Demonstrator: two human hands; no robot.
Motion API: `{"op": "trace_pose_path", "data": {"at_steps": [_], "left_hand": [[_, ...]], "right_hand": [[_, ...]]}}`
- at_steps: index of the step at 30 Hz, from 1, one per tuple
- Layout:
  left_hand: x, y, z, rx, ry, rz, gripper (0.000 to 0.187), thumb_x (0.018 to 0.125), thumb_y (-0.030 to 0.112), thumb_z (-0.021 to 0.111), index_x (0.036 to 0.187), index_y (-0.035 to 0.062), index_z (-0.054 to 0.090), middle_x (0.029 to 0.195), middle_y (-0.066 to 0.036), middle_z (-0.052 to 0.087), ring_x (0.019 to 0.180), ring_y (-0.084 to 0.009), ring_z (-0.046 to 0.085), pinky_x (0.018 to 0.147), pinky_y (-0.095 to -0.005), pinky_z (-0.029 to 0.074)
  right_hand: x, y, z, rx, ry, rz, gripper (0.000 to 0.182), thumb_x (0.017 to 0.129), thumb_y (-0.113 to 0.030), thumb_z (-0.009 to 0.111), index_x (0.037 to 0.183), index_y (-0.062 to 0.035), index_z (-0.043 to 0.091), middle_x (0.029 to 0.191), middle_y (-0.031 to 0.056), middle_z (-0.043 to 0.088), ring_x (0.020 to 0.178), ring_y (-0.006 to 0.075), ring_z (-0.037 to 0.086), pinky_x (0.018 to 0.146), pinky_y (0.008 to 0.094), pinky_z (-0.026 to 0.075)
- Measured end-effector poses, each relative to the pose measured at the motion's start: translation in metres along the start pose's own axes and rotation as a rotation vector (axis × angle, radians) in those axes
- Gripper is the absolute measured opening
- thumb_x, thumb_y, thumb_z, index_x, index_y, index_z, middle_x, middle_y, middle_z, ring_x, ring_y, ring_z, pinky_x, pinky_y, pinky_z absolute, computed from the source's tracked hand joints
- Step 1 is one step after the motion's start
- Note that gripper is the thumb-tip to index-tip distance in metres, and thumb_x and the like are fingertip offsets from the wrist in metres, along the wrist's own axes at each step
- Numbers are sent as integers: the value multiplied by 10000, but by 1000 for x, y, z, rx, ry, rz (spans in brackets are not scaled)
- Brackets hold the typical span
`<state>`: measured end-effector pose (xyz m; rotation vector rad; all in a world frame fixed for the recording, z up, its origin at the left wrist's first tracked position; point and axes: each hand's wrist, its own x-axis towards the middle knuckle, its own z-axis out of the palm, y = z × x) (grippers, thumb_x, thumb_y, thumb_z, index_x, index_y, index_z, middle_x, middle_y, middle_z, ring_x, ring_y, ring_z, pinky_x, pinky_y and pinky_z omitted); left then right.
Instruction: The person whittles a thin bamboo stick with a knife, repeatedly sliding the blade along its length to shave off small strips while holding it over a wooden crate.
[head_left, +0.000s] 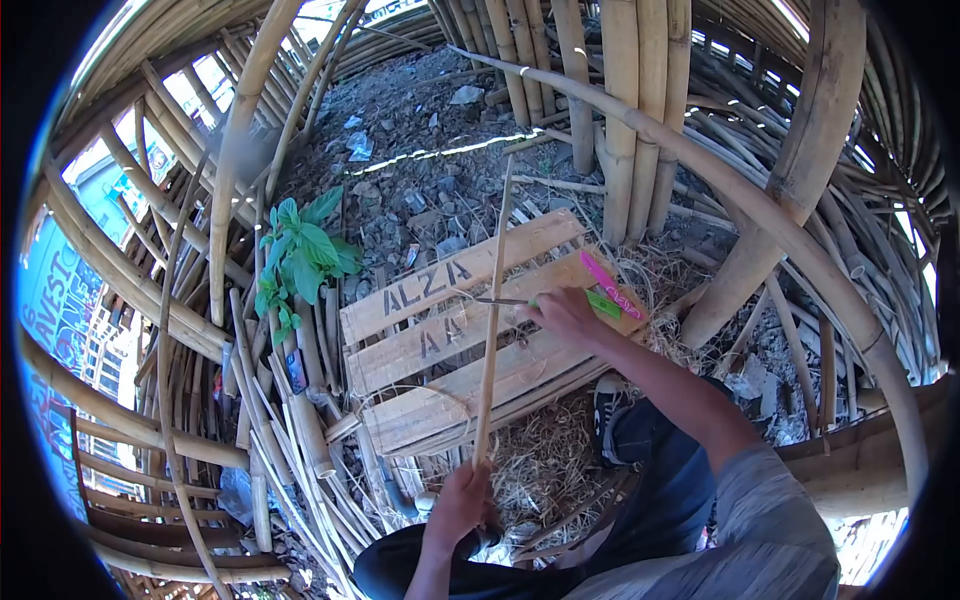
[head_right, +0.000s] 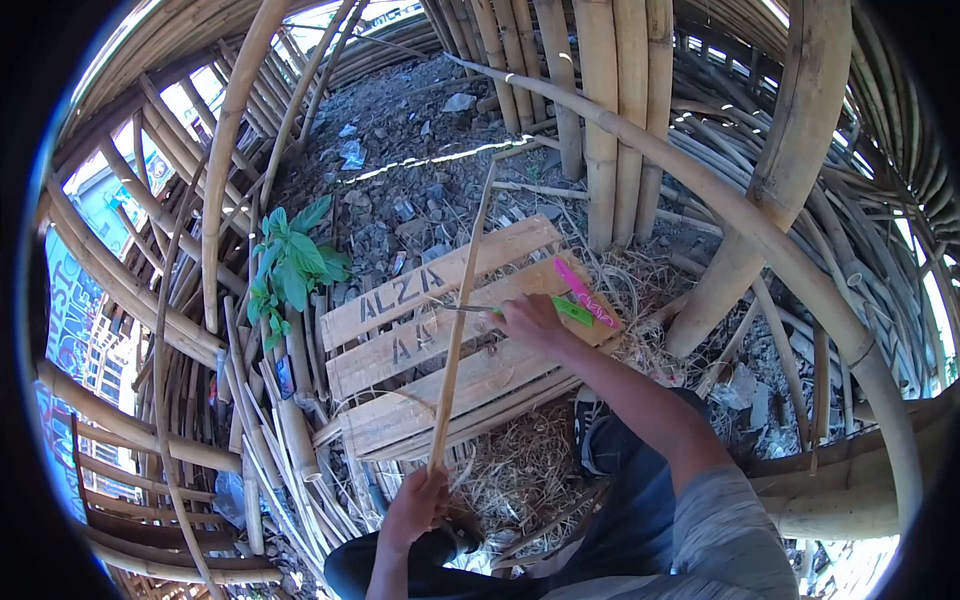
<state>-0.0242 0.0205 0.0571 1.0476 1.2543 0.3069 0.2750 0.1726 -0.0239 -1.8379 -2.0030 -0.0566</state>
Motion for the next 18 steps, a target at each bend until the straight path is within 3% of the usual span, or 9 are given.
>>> {"op": "trace_pose_path", "data": {"at_steps": [1, 4, 7, 8, 10, 11, 12, 15, 18], "left_hand": [[-2, -3, -4, -18, 1, -46, 294, 969, 318, 436, 762, 110, 418, 545, 53, 340, 404, -47, 288, 349, -222, 209], [4, -2, -12, 54, -20, -44, 305, 975, 371, 405, 860, 99, 483, 562, 27, 369, 418, -56, 325, 356, -215, 249], [15, -6, -14, -81, -161, -73, 400, 968, 469, 363, 1052, 91, 462, 606, -24, 479, 441, -121, 473, 423, -245, 404], [22, -8, -13, -78, -161, -78, 400, 968, 469, 363, 1052, 91, 462, 606, -24, 479, 441, -121, 473, 423, -245, 404], [34, -13, -14, -168, -154, -60, 406, 968, 473, 349, 1090, 96, 441, 658, -64, 523, 509, -173, 557, 485, -275, 473], [52, -26, -23, -184, -212, -93, 445, 968, 479, 327, 1202, 108, 403, 795, -123, 601, 667, -219, 627, 621, -332, 526], [53, -25, -23, -187, -206, -102, 445, 968, 479, 327, 1202, 108, 403, 795, -123, 601, 667, -219, 627, 621, -332, 526], [69, -6, -20, -211, -263, -73, 547, 965, 496, 289, 1354, 112, 305, 1089, -207, 611, 898, -273, 629, 864, -411, 473], [95, -4, -19, -364, -307, -84, 566, 974, 483, 241, 1370, 80, 277, 1102, -193, 605, 924, -287, 628, 858, -395, 483]], "right_hand": [[1, -17, -18, 48, -190, 146, 552, 870, -511, 500, 733, 3, 648, 604, 168, 609, 597, 348, 625, 584, 442, 498], [-7, -30, -32, 116, -326, 166, 529, 853, -507, 522, 797, 2, 655, 718, 199, 634, 696, 363, 637, 651, 444, 505], [-9, -23, -26, 214, -381, 129, 484, 825, -483, 554, 866, -13, 661, 820, 216, 642, 786, 378, 636, 724, 454, 500], [-8, -20, -23, 218, -382, 132, 484, 825, -483, 554, 866, -13, 661, 820, 216, 642, 786, 378, 636, 724, 454, 500], [-6, -18, -22, 234, -423, 170, 446, 796, -456, 581, 911, -32, 662, 846, 211, 647, 823, 371, 634, 753, 458, 493], [-7, -16, -22, 242, -428, 171, 446, 796, -456, 581, 911, -32, 662, 846, 211, 647, 823, 371, 634, 753, 458, 493], [-8, -17, -24, 219, -453, 169, 427, 792, -439, 590, 907, -35, 663, 848, 211, 647, 823, 371, 633, 754, 457, 493], [-8, -20, -30, 189, -505, 159, 410, 785, -420, 612, 915, -34, 656, 864, 204, 648, 833, 363, 638, 761, 447, 498], [-12, -16, -28, 152, -496, 145, 396, 791, -408, 623, 923, -35, 649, 853, 184, 651, 825, 345, 645, 757, 433, 504]]}}
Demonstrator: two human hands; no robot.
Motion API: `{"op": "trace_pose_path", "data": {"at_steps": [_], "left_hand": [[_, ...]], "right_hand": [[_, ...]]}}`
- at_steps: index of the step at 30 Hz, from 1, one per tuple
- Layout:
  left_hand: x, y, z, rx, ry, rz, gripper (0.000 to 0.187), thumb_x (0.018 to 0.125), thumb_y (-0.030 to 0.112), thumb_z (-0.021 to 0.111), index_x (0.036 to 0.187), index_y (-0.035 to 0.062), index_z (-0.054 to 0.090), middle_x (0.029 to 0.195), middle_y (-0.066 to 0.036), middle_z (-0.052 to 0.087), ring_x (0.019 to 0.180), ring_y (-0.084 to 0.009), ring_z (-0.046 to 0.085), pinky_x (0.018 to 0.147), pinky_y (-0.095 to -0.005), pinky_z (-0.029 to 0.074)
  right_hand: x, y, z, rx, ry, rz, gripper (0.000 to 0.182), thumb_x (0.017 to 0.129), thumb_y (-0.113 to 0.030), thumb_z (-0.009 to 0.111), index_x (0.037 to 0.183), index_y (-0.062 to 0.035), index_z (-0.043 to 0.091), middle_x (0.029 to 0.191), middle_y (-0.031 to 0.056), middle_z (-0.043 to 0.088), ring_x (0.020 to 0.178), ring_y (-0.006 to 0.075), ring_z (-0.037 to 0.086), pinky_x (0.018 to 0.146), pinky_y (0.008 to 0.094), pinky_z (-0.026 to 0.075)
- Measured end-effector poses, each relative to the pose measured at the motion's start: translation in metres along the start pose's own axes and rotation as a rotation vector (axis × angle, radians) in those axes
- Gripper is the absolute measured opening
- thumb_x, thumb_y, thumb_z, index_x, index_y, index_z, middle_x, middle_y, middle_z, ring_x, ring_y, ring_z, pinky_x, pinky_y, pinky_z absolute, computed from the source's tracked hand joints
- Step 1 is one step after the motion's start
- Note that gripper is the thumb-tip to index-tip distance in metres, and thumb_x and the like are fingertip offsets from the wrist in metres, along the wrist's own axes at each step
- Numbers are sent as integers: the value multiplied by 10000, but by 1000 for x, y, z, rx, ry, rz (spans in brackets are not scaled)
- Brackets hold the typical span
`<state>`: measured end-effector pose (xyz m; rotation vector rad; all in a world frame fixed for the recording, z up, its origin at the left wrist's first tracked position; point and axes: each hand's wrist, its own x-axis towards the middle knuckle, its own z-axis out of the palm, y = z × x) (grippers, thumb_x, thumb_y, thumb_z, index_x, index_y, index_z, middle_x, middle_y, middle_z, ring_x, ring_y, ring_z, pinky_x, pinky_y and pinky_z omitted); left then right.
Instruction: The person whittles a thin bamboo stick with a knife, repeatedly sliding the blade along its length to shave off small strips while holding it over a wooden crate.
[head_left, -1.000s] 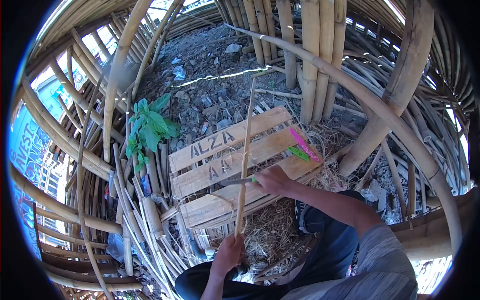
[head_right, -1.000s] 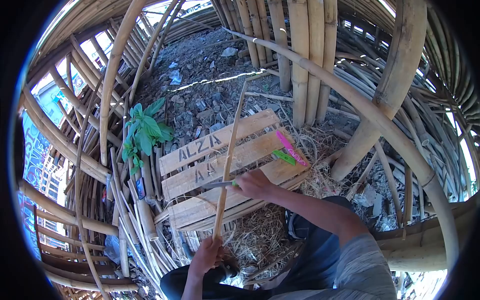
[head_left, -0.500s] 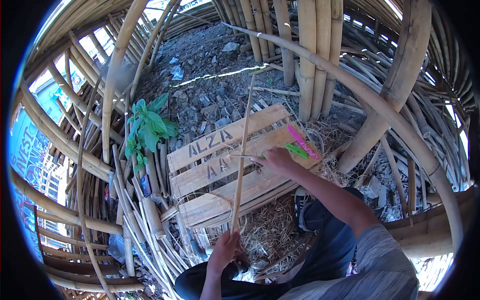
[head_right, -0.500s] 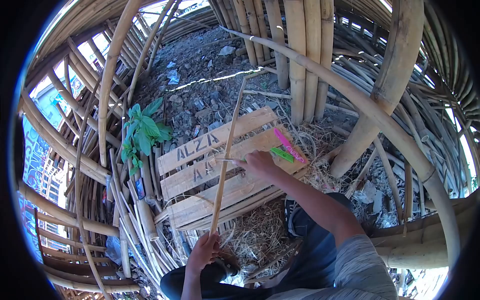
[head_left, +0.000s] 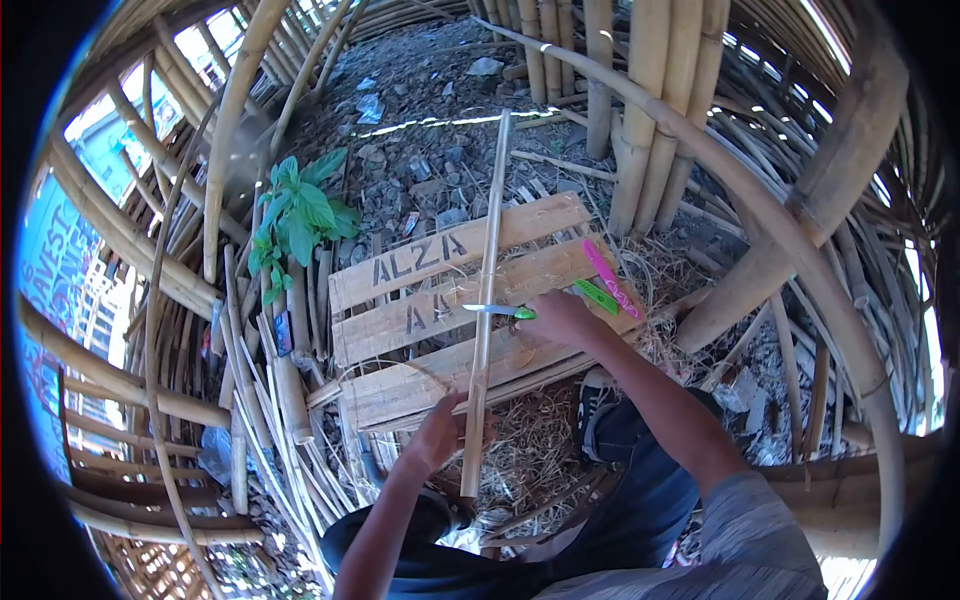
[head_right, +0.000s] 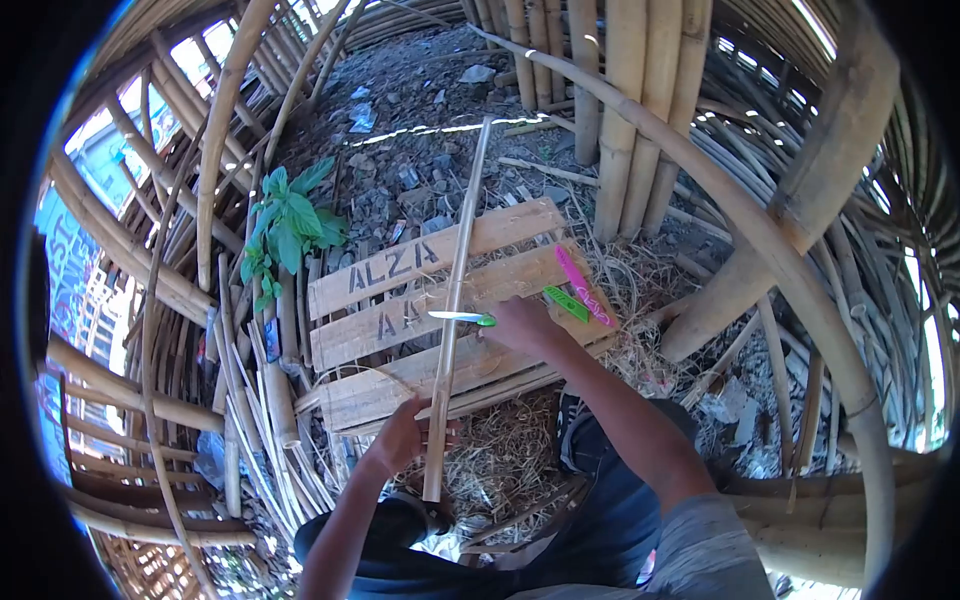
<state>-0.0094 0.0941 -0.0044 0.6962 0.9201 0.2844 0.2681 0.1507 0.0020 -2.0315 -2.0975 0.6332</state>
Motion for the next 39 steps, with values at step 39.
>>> {"op": "trace_pose_path", "data": {"at_steps": [39], "left_hand": [[23, 10, 34, 171, 110, 83, 207, 934, 166, 477, 1088, 32, 442, 638, -9, 506, 485, -72, 456, 445, -230, 402]], "right_hand": [[9, -10, -31, -59, 24, -25, 292, 815, -272, 663, 780, 8, 588, 669, 189, 592, 628, 349, 597, 597, 420, 453]]}}
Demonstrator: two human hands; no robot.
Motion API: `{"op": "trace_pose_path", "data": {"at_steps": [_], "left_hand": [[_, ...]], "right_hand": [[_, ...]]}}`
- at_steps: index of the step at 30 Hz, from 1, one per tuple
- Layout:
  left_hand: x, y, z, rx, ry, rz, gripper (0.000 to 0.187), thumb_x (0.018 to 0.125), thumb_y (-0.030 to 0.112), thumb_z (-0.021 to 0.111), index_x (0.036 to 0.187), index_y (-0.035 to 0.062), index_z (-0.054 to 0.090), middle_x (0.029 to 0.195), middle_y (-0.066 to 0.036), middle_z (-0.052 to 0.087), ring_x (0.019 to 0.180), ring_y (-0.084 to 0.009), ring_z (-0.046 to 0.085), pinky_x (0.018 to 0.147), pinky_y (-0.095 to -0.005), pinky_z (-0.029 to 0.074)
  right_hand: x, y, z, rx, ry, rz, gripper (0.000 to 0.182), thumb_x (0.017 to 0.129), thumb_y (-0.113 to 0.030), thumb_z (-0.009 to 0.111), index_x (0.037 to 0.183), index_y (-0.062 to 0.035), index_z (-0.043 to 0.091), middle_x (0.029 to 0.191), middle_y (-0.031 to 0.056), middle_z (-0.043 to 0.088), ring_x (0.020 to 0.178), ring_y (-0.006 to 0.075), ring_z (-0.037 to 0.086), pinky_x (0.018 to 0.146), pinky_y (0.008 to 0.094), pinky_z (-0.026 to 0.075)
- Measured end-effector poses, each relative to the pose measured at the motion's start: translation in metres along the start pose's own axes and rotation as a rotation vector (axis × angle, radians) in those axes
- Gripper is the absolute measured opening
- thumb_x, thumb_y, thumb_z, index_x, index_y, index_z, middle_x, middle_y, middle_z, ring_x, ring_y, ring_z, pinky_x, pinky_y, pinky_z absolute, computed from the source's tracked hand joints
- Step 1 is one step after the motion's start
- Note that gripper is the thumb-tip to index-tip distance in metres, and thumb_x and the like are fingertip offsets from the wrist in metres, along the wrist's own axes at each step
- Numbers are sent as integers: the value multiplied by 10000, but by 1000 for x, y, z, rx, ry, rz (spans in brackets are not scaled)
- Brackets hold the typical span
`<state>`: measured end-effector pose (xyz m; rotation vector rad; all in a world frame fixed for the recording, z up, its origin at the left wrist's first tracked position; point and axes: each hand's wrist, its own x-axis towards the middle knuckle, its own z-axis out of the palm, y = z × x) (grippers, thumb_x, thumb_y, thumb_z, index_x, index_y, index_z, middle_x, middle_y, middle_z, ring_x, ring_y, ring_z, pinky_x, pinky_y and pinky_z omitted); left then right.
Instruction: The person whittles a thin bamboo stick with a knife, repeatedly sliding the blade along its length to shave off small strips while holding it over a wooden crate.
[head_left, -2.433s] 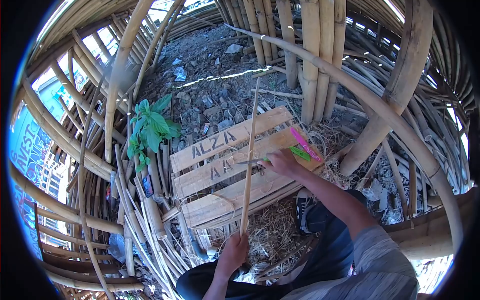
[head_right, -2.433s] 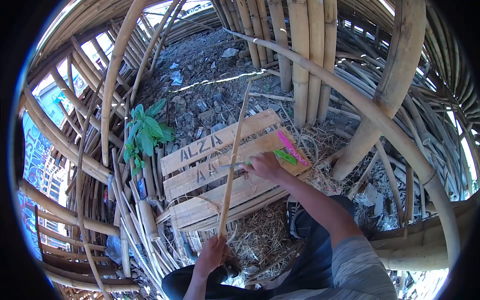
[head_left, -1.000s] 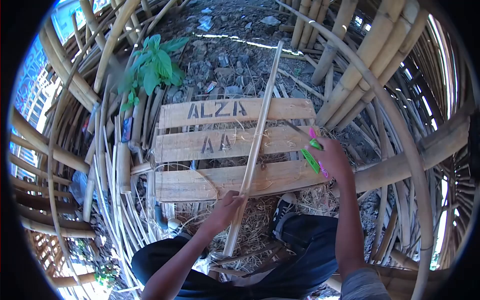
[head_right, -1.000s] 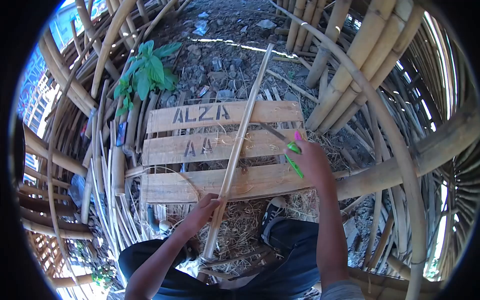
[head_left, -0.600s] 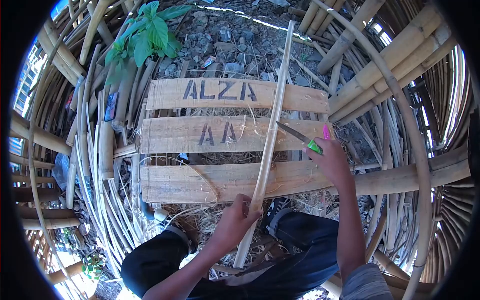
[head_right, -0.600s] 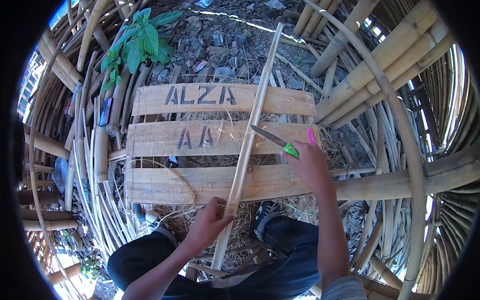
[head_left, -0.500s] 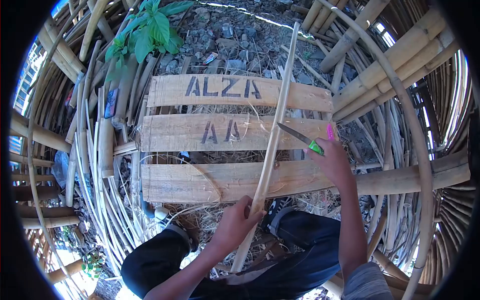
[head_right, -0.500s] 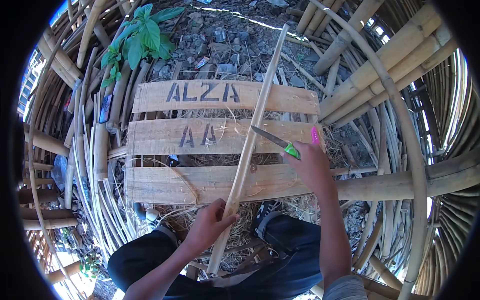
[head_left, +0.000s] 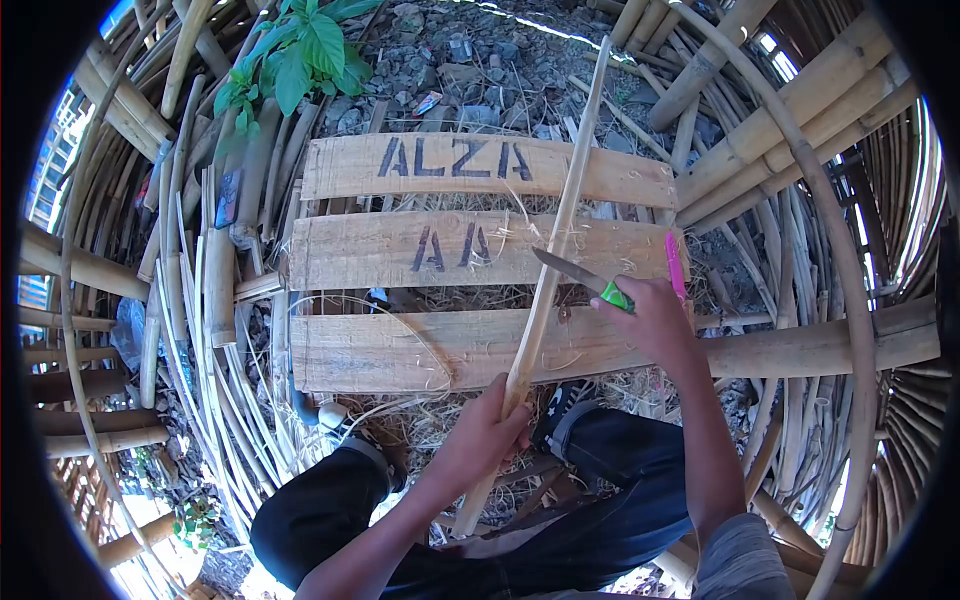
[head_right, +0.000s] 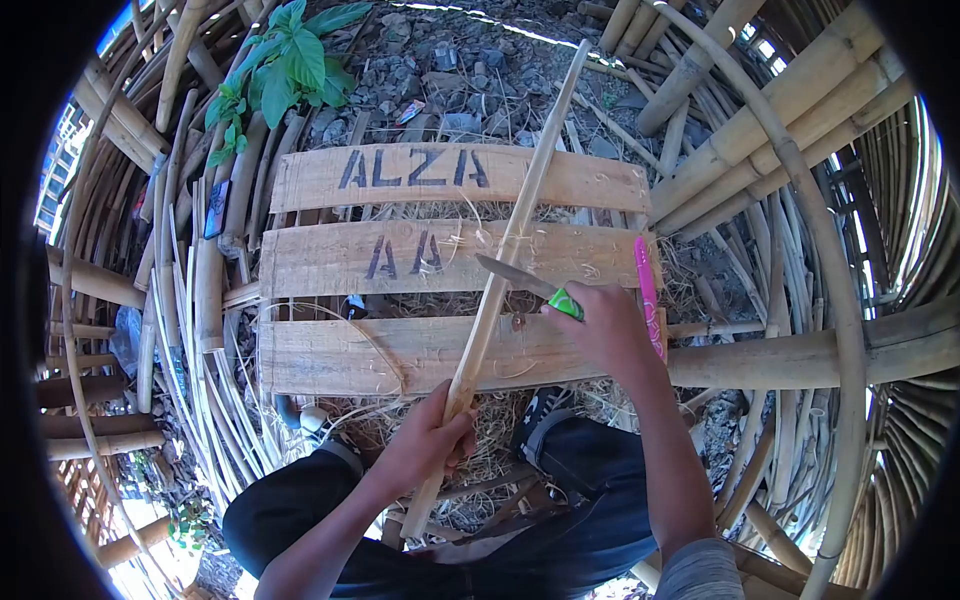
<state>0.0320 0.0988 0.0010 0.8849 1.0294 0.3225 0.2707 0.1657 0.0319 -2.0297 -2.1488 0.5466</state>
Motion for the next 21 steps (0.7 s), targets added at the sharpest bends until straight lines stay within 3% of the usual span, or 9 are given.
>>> {"op": "trace_pose_path", "data": {"at_steps": [8, 11, 13, 16, 21], "left_hand": [[1, -3, 1, -40, 14, 16, 153, 934, 137, 469, 1051, 42, 441, 615, 0, 471, 473, -67, 426, 433, -221, 365], [1, -1, 0, -102, -22, -35, 209, 970, 236, 399, 1039, 45, 451, 605, 1, 454, 465, -69, 409, 429, -223, 356], [-1, -1, -1, -342, -73, -98, 386, 993, 379, 277, 1025, 46, 469, 576, 3, 432, 441, -75, 388, 417, -226, 351], [0, -5, -2, -356, -110, -45, 532, 982, 483, 190, 1005, 43, 487, 545, 3, 407, 417, -82, 373, 404, -227, 347], [4, -6, -3, -460, -117, -119, 516, 979, 480, 229, 997, 38, 493, 526, 3, 387, 402, -85, 364, 396, -228, 342]], "right_hand": [[-1, 1, 3, 9, 6, -42, 301, 808, -287, 670, 777, 1, 591, 665, 175, 602, 623, 331, 613, 588, 409, 469], [-1, 3, 4, 20, 18, -39, 300, 806, -288, 673, 774, -2, 590, 663, 176, 602, 618, 331, 613, 580, 412, 470], [-2, 4, 4, 21, 27, -41, 298, 805, -287, 675, 772, -4, 589, 661, 175, 602, 615, 329, 613, 578, 412, 471], [-1, 5, 4, 17, 44, -69, 294, 805, -282, 677, 771, -3, 588, 653, 176, 598, 609, 324, 612, 577, 406, 473], [-1, 5, 4, 8, 33, -92, 293, 815, -276, 668, 766, 1, 585, 637, 174, 590, 579, 316, 604, 562, 405, 469]]}}
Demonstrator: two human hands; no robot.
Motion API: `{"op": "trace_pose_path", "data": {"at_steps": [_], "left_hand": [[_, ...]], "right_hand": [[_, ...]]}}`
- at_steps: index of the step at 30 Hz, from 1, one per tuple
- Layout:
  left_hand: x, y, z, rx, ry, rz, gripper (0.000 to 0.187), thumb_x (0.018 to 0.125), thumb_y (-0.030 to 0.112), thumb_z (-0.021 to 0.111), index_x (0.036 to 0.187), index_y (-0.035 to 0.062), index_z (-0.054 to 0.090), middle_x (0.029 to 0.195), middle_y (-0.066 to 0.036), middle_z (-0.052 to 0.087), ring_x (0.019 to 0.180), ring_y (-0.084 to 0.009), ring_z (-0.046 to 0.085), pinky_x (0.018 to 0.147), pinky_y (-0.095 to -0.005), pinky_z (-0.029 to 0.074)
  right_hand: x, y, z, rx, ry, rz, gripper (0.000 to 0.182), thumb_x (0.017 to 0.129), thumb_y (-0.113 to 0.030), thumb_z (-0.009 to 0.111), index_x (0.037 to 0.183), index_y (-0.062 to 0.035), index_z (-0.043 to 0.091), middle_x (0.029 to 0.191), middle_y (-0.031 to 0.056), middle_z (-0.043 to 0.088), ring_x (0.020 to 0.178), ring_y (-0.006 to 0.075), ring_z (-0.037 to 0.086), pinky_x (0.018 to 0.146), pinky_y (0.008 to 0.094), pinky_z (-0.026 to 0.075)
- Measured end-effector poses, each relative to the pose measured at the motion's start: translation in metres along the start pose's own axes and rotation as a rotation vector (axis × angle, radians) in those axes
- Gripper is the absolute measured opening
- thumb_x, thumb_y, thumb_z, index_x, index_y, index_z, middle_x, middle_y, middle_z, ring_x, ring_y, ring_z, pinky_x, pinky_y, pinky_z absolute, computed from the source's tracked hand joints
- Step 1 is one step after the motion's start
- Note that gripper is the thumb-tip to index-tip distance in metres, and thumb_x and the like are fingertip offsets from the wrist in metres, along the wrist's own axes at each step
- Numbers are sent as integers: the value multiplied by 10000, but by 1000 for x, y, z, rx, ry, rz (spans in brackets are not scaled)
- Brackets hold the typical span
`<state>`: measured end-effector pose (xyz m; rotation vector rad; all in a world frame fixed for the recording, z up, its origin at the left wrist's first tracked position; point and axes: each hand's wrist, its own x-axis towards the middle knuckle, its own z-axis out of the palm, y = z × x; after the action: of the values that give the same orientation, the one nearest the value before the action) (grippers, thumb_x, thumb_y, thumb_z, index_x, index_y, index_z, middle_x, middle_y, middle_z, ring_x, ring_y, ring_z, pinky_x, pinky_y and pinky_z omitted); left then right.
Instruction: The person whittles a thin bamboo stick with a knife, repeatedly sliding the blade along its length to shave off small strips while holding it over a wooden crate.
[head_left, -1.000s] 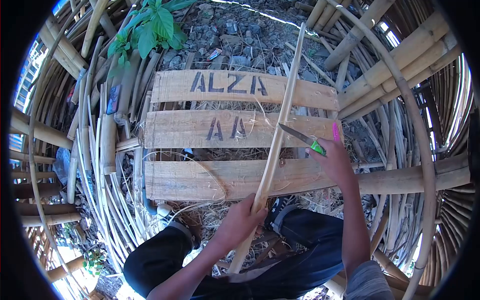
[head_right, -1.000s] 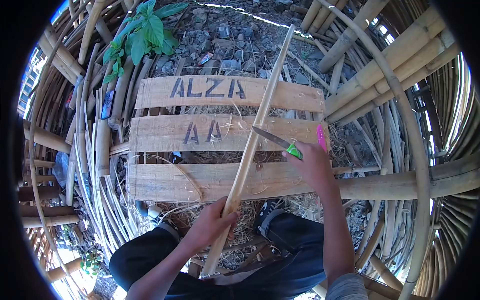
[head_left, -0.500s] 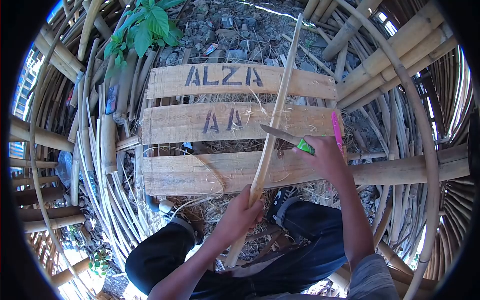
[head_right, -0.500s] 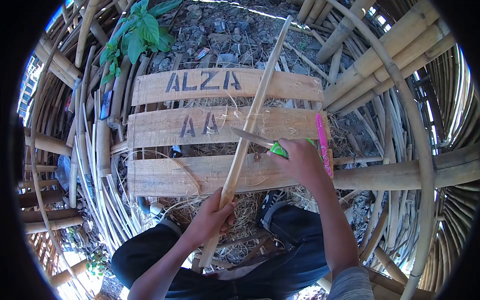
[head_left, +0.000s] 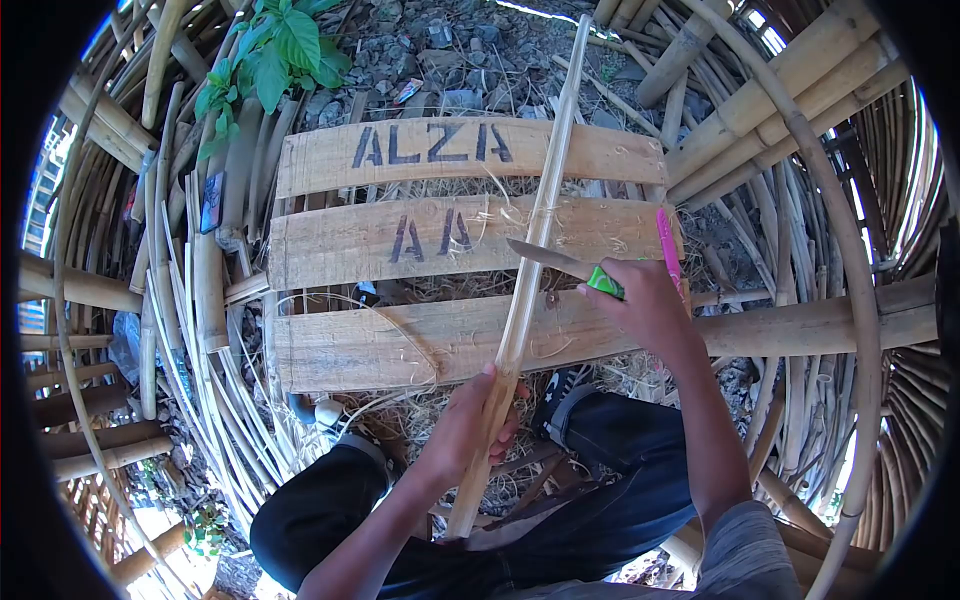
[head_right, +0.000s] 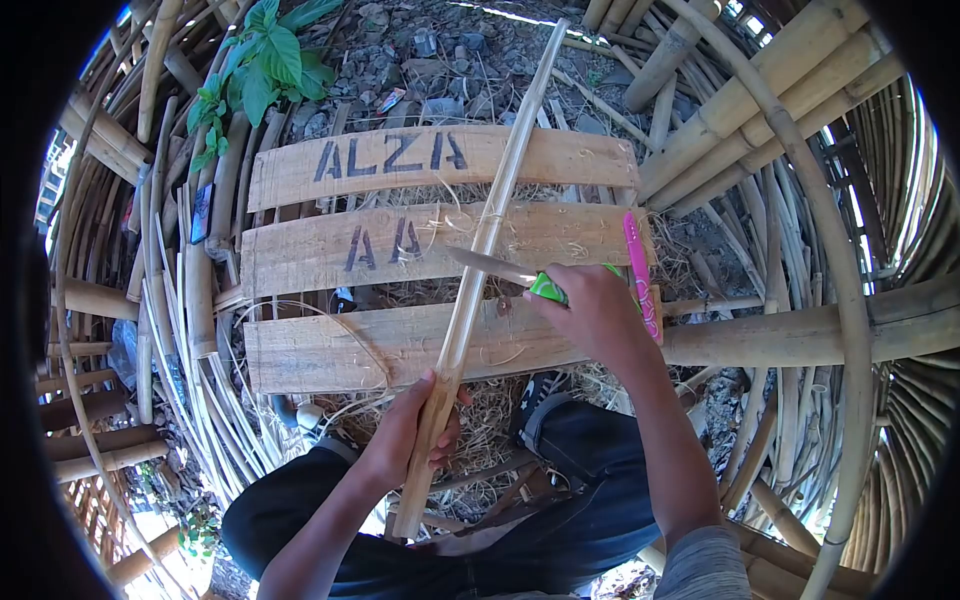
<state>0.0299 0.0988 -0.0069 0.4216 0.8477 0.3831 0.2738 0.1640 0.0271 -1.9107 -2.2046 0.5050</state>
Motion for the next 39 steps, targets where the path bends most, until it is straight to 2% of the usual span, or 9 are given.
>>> {"op": "trace_pose_path", "data": {"at_steps": [7, 11, 13, 17, 22, 28, 30, 33, 39], "left_hand": [[2, -11, -5, -85, -77, -12, 440, 960, 435, 310, 996, 37, 493, 612, 3, 388, 499, -87, 362, 483, -246, 348], [3, -24, -15, -138, -81, -50, 374, 958, 376, 365, 1017, 31, 498, 706, -6, 412, 607, -90, 385, 574, -238, 359], [-1, -27, -15, 204, 54, 9, 322, 955, 322, 414, 1033, 23, 502, 799, -20, 445, 711, -88, 416, 643, -220, 360], [-17, -19, -14, 310, 92, -44, 296, 946, 291, 466, 1041, 14, 504, 871, -36, 470, 808, -80, 434, 700, -209, 366], [-24, -40, -21, 568, 128, -15, 275, 935, 313, 509, 981, 43, 491, 772, -15, 490, 699, -83, 479, 635, -242, 415], [-32, -57, -13, 323, 261, 60, 237, 982, 292, 395, 936, 62, 426, 688, -12, 459, 536, -82, 445, 476, -230, 374], [-31, -59, -15, 228, 182, 104, 265, 986, 344, 368, 951, 89, 432, 638, -9, 426, 456, -83, 378, 410, -218, 331], [-29, -54, -12, 11, 36, 2, 277, 972, 367, 384, 961, 95, 437, 612, -8, 405, 412, -76, 328, 363, -216, 288], [-35, -38, -5, -109, -151, -25, 258, 926, 339, 466, 982, 88, 444, 576, 3, 361, 386, -66, 311, 325, -213, 275]], "right_hand": [[-1, -12, 2, 37, 13, 27, 337, 865, -318, 605, 775, 5, 576, 613, 172, 577, 565, 315, 590, 553, 417, 439], [-7, -29, 11, 270, -132, 90, 398, 900, -351, 541, 797, 32, 575, 615, 197, 567, 600, 372, 576, 578, 438, 434], [-10, -31, 19, 340, -113, 63, 416, 908, -357, 525, 802, 42, 576, 620, 209, 565, 614, 393, 570, 588, 448, 434], [-12, -29, 26, 286, -60, 3, 438, 912, -360, 514, 806, 61, 577, 639, 245, 562, 657, 417, 572, 617, 461, 444], [-8, -25, 25, 211, -131, 79, 429, 911, -346, 520, 812, 68, 573, 636, 254, 556, 664, 415, 578, 642, 455, 455], [-9, -19, 29, 328, -165, 104, 425, 929, -344, 483, 875, 72, 554, 600, 231, 539, 629, 407, 564, 627, 449, 445], [-13, -21, 32, 399, -8, -90, 426, 948, -358, 444, 901, 57, 526, 556, 207, 494, 597, 400, 548, 606, 450, 430], [-18, -24, 38, 616, -141, 71, 417, 960, -374, 419, 909, 31, 505, 527, 182, 456, 563, 392, 533, 571, 444, 417], [-38, -51, 38, 498, -173, -40, 434, 960, -404, 409, 869, 11, 496, 530, 191, 479, 539, 386, 531, 529, 442, 402]]}}
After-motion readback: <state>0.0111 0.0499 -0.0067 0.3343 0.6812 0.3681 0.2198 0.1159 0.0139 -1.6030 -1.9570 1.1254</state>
